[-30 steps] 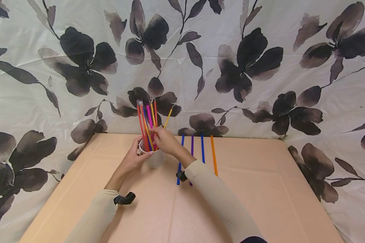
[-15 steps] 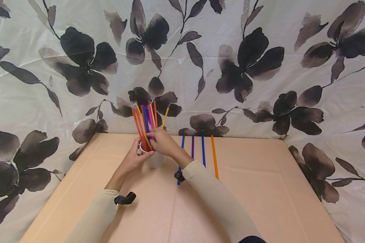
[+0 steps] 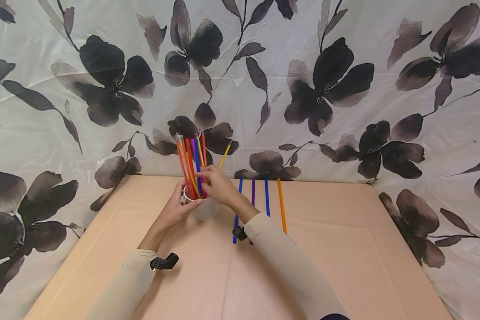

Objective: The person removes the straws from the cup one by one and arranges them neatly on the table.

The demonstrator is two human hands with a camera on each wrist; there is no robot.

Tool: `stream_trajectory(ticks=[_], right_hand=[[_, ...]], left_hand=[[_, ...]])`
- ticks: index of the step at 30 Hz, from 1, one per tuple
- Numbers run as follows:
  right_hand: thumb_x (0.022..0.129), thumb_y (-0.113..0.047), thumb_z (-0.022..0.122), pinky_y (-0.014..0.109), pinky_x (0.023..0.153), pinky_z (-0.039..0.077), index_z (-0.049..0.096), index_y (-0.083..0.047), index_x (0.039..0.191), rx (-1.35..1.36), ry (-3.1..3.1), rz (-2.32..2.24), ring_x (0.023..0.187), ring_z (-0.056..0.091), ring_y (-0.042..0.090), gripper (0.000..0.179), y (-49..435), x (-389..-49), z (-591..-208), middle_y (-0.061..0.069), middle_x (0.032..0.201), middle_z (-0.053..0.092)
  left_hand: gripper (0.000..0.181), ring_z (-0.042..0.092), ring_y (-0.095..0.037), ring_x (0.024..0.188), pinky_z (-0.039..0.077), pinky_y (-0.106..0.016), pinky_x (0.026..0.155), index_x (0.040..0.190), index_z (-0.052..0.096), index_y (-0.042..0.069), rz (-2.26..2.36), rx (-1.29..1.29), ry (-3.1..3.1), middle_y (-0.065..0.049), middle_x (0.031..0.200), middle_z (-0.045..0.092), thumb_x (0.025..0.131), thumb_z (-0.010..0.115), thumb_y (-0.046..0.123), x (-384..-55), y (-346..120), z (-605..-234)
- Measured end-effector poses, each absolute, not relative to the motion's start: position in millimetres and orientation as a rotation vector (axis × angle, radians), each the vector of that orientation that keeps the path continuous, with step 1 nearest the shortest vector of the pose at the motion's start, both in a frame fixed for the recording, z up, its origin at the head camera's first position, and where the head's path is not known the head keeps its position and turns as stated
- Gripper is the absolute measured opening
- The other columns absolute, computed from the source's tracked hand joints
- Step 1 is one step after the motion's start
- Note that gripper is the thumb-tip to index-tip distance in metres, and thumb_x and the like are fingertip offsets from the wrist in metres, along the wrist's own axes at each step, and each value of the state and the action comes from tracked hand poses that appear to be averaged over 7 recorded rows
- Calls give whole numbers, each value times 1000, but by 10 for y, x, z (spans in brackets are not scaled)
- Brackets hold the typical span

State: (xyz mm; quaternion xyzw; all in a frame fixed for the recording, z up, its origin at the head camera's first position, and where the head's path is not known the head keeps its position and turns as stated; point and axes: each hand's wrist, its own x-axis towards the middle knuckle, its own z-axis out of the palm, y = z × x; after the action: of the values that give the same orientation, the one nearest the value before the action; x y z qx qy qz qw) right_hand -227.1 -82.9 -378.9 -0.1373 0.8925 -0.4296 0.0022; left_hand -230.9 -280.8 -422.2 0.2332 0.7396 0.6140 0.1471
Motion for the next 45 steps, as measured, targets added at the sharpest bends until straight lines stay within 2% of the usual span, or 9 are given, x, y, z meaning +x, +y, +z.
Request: stream_trajectory(ticks=[6,13,20,23,29,36,45], right_hand=[[97,2,63,23,73,60,62,-8,139,-490,2851,-1381,105,63,23,44,-766,-2258,-3792,11,137,50],[96,1,66,35,95,56,61,-5,139,-558,2829,-1521,122,61,30,44,-714,-2270,-3830,11,135,49],[96,-2,68,36,104,51,61,-3,138,-619,2788,-1630,128,57,27,44,-713,-2307,-3867,11,136,45],[96,-2,68,37,103,51,61,0,138,-629,2783,-1641,127,58,29,43,-722,-2312,-3879,12,139,46],[98,-3,64,36,98,55,64,-6,136,-523,2840,-1629,124,62,30,38,-724,-2315,-3880,10,142,51],[97,1,63,31,96,56,67,-6,129,-525,2947,-1684,117,65,25,33,-688,-2293,-3795,11,139,53],[99,-9,66,31,98,55,68,-7,128,-593,3017,-1790,111,66,19,30,-623,-2254,-3700,7,131,56]], left_hand=[[84,38,-36,144,31,-57,119,157,23,13,1785,678,2111,-16,157,36,92,76,17,-2323,-2791,-4243],[84,36,-37,145,26,-60,120,157,23,11,1788,680,2126,-17,157,36,92,76,16,-2332,-2771,-4261],[83,39,-37,144,30,-58,119,157,24,10,1781,676,2138,-17,156,36,92,76,17,-2330,-2753,-4251],[81,40,-37,143,28,-57,120,156,25,9,1780,672,2140,-17,155,38,93,75,17,-2328,-2749,-4244],[80,37,-38,145,23,-59,122,154,25,7,1787,654,2147,-19,154,39,92,76,17,-2317,-2746,-4236],[81,36,-36,146,22,-60,122,154,26,9,1770,622,2168,-17,155,39,92,77,20,-2293,-2746,-4228],[82,36,-37,146,22,-61,121,155,25,8,1757,621,2181,-18,155,39,92,76,20,-2311,-2743,-4283]])
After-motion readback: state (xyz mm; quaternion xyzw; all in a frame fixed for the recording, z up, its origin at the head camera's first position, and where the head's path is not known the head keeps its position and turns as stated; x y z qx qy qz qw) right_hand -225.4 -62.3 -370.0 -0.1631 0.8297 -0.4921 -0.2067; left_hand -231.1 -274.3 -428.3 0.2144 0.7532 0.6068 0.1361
